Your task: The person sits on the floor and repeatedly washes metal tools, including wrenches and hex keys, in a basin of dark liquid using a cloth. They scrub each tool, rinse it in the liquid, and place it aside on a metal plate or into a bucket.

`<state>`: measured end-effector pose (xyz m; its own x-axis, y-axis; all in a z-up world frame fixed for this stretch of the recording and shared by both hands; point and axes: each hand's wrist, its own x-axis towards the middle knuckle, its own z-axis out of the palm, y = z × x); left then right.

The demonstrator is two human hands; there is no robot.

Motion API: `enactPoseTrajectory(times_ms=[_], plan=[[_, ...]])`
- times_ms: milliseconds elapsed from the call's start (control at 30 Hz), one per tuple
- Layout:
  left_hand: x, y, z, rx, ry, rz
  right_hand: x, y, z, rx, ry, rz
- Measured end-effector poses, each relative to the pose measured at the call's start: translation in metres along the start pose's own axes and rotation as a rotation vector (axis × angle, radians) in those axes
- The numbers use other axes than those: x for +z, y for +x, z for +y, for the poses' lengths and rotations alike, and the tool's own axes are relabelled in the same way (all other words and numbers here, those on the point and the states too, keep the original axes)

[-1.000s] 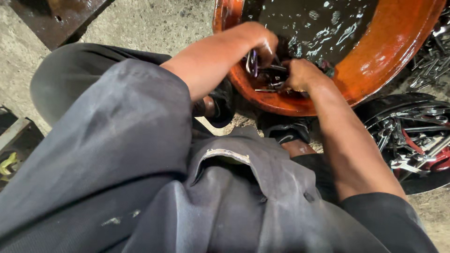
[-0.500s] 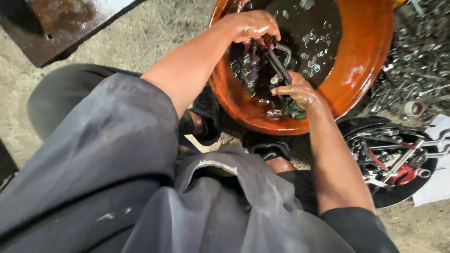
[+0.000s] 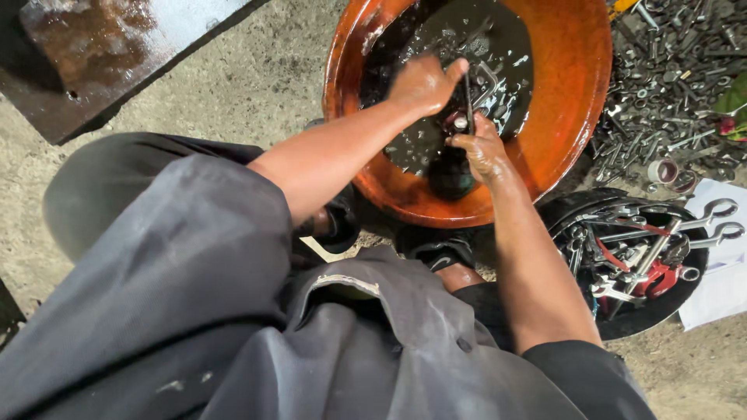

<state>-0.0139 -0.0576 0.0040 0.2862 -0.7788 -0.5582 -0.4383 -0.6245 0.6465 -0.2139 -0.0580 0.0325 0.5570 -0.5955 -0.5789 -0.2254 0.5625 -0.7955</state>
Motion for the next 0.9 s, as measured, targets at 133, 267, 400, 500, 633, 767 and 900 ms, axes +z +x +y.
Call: enactPoseTrajectory(times_ms=[133, 267, 400, 500, 633, 767, 900], plan=[[0.027, 0.002, -0.003, -0.019, -0.593, -0.459, 0.017, 0.003, 0.001, -0.048, -0.395, 0.034], [0.038, 0.003, -0.012, -0.011, -1.110, -0.365, 0.028, -0.006, 0.006, -0.089, -0.523, 0.016], [0.004, -0.001, -0.018, -0.065, -1.280, -0.357, 0.030, -0.019, 0.019, -0.251, -0.597, -0.015], [-0.030, 0.001, -0.018, -0.067, -1.367, -0.579, 0.016, -0.024, 0.021, -0.138, -0.672, 0.106], [-0.044, 0.006, -0.029, 0.072, -1.298, -0.709, 0.002, -0.017, 0.012, -0.107, -0.536, 0.313], [-0.018, 0.012, -0.031, 0.196, -1.098, -0.595, -0.018, -0.006, -0.011, 0.076, 0.017, 0.416], [-0.010, 0.008, -0.021, -0.064, -1.041, -0.637, -0.031, -0.002, -0.033, 0.042, 0.285, 0.353]])
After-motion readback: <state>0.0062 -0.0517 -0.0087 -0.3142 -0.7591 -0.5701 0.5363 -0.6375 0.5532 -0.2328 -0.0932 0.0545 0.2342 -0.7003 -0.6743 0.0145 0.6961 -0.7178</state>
